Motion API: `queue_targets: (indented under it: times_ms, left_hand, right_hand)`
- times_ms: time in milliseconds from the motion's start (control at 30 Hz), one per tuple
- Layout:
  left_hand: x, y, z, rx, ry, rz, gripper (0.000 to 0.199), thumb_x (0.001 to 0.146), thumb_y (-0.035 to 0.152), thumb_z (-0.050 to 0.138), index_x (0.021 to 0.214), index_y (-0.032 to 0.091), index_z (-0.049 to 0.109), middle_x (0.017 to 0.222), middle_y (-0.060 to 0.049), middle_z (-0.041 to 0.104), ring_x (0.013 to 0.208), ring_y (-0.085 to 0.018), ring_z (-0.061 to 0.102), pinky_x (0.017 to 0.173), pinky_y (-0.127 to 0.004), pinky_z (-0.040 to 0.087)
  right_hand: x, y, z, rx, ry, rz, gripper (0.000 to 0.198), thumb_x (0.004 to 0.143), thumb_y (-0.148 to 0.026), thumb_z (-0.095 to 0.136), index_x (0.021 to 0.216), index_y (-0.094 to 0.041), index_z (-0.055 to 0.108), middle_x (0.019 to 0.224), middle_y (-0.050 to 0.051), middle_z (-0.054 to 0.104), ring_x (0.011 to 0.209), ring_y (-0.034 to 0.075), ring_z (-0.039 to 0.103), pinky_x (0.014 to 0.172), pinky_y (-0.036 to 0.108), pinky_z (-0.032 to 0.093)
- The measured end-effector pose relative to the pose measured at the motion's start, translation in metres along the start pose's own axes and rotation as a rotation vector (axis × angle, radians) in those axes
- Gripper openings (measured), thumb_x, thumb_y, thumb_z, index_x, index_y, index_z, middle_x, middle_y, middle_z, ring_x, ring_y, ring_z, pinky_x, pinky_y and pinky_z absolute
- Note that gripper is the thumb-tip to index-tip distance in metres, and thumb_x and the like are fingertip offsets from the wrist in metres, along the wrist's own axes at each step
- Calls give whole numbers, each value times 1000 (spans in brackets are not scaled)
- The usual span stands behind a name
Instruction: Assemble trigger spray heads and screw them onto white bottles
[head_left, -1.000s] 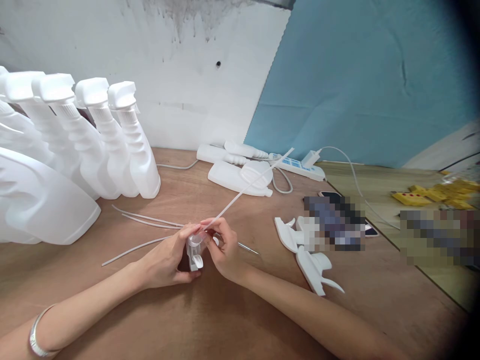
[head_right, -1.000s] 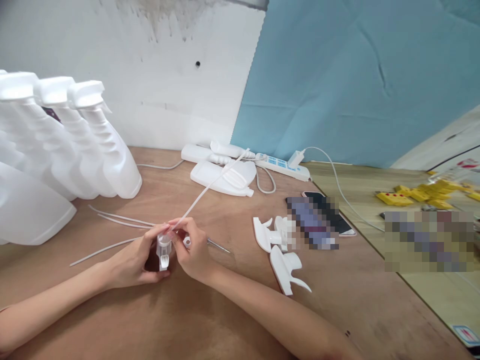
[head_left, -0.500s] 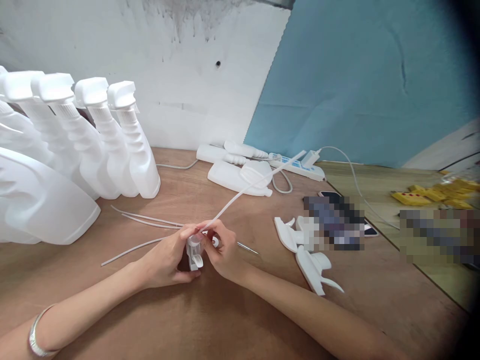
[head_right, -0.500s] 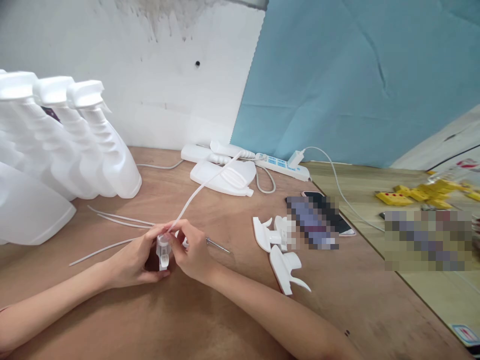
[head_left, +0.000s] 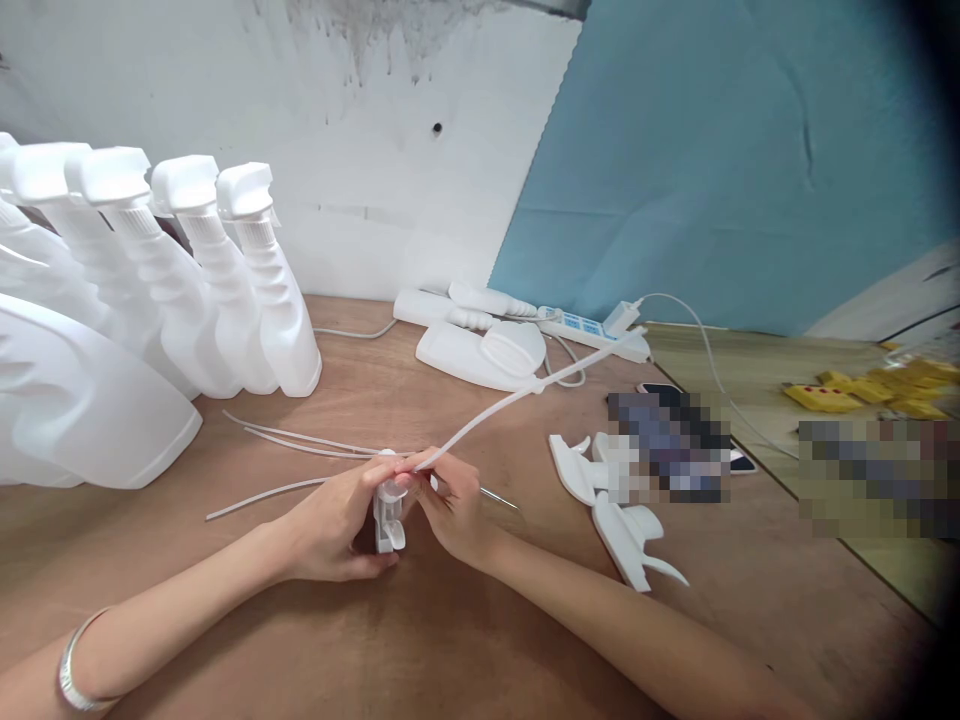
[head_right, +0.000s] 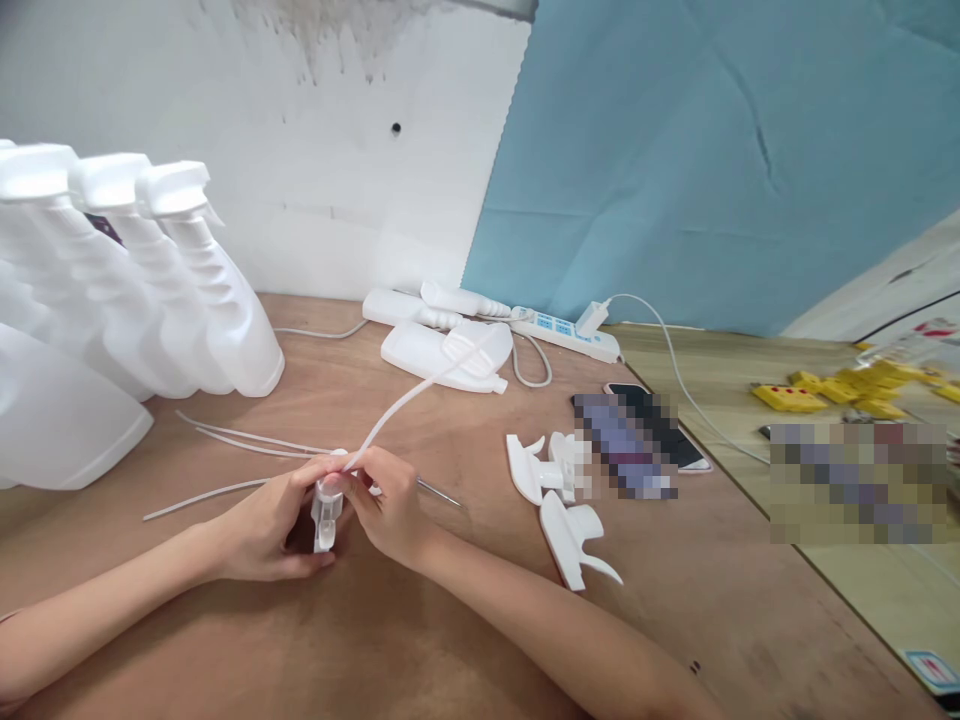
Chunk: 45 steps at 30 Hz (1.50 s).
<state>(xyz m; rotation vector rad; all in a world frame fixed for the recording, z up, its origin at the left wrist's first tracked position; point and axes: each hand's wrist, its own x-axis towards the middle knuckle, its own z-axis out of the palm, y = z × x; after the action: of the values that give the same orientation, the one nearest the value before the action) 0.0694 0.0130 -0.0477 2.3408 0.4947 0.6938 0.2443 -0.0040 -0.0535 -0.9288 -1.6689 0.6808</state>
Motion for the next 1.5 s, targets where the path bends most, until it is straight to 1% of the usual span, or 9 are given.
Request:
queue_targets:
  times_ms: [200, 400, 533, 633, 833, 967, 1067, 1267, 1500]
  left_hand:
    - [0, 0, -1, 30, -3, 41, 80, 67, 16, 61, 129, 19, 11, 127, -17, 38, 116, -26, 42, 93, -41, 40]
    - [-5, -3, 3, 81, 6, -59, 88, 63, 18, 63, 130, 21, 5, 124, -16, 41, 108, -27, 49, 85, -40, 45]
    - [-4, -1, 3, 96, 16, -49, 88, 62, 17, 62, 130, 22, 7, 123, -15, 41, 108, -27, 49, 84, -38, 45]
    - [-3, 1, 3, 91, 20, -48, 89, 61, 15, 62, 130, 21, 6, 121, -15, 43, 102, -25, 52, 81, -35, 47]
    - [-2, 1, 3, 82, 42, -49, 89, 59, 15, 62, 130, 21, 7, 116, -13, 46, 94, -22, 55, 75, -32, 47]
    - [-2, 2, 2, 65, 57, -27, 87, 59, 14, 61, 128, 21, 9, 113, -11, 47, 91, -21, 55, 73, -31, 47]
    - [-2, 1, 3, 60, 57, -44, 86, 60, 15, 61, 128, 21, 9, 110, -11, 48, 85, -20, 56, 71, -31, 48]
    - [-4, -1, 5, 66, 52, -65, 90, 60, 16, 62, 129, 21, 5, 114, -12, 48, 94, -23, 55, 75, -34, 48]
    - [-6, -3, 7, 96, 39, -94, 93, 60, 18, 62, 130, 20, 2, 112, -12, 51, 91, -23, 57, 73, -34, 48]
  right_hand:
    - [1, 0, 0, -47, 2, -75, 14, 83, -27, 51, 79, -20, 63, 67, 1, 62, 61, 12, 55, 58, 23, 42]
    - [4, -2, 4, -15, 23, -146, 13, 82, -25, 53, 76, -18, 63, 70, 2, 66, 60, 11, 57, 58, 22, 44]
    - [5, -4, 7, -28, 23, -134, 15, 82, -26, 54, 72, -18, 62, 66, 2, 64, 58, 10, 57, 57, 21, 43]
    - [5, -4, 8, -50, 31, -115, 17, 82, -28, 54, 70, -17, 61, 63, 1, 63, 55, 10, 54, 54, 21, 42]
    - [4, -5, 10, -91, 37, -60, 17, 82, -26, 54, 69, -16, 60, 59, 0, 60, 49, 8, 47, 49, 20, 37]
    - [4, -7, 11, -107, 10, -62, 18, 82, -26, 53, 68, -16, 59, 58, 0, 58, 49, 7, 45, 49, 20, 36]
    - [5, -8, 12, -127, 16, -90, 17, 81, -25, 53, 68, -16, 58, 55, -2, 55, 46, 6, 41, 47, 19, 34]
    - [9, -8, 14, -164, 31, -127, 19, 83, -25, 50, 66, -17, 55, 51, -4, 48, 44, 6, 37, 45, 19, 31]
    - [7, -6, 15, -176, 17, -138, 19, 84, -27, 49, 68, -18, 55, 54, -3, 51, 44, 6, 38, 46, 20, 33]
